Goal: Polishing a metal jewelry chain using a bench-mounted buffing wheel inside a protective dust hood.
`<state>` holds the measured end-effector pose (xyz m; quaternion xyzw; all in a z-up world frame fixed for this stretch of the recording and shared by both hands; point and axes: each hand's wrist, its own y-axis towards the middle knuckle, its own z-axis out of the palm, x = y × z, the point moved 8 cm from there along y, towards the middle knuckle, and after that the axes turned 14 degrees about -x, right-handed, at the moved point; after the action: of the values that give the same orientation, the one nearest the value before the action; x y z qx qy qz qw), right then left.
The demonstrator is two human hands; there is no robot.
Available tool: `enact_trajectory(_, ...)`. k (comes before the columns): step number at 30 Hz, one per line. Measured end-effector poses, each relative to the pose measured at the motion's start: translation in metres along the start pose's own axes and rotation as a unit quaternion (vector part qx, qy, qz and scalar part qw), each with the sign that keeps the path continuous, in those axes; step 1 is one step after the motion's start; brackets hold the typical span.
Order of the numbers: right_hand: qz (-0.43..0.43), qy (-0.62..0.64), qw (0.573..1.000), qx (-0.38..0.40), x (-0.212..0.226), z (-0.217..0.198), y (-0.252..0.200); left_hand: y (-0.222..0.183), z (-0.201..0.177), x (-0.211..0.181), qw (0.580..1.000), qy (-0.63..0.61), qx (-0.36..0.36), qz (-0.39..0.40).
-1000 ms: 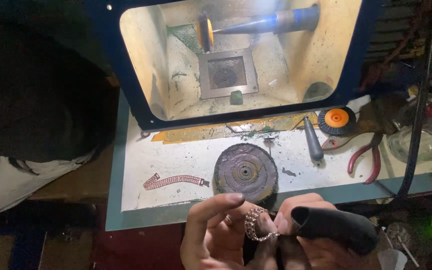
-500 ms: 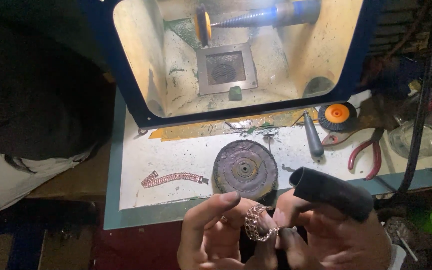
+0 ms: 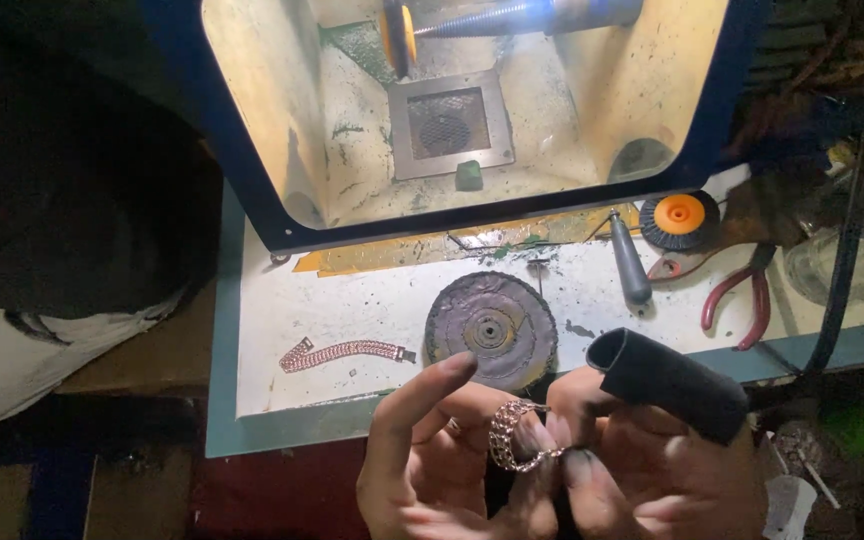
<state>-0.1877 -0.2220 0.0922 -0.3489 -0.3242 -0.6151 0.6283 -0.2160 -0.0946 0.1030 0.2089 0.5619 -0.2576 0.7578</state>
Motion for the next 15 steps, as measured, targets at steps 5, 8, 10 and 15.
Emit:
enact_trajectory(5,0.134,0.052,0.981,0.13,-0.024,-0.02,0.004,0.001,0.0,0.004,0.999,-0.031,0.025,0.004)
enact_trajectory(8,0.063,-0.026,0.997,0.045,-0.017,-0.007,0.004,0.002,0.0,0.007,0.998,-0.04,0.043,0.005)
enact_trajectory(10,-0.041,-0.052,0.998,0.009,0.0,-0.014,0.01,0.004,-0.001,0.01,0.997,-0.048,0.059,0.007)
enact_trajectory(15,-0.153,-0.066,0.976,-0.142,-0.004,-0.019,-0.005,0.015,0.003,0.027,0.983,-0.103,0.131,-0.075)
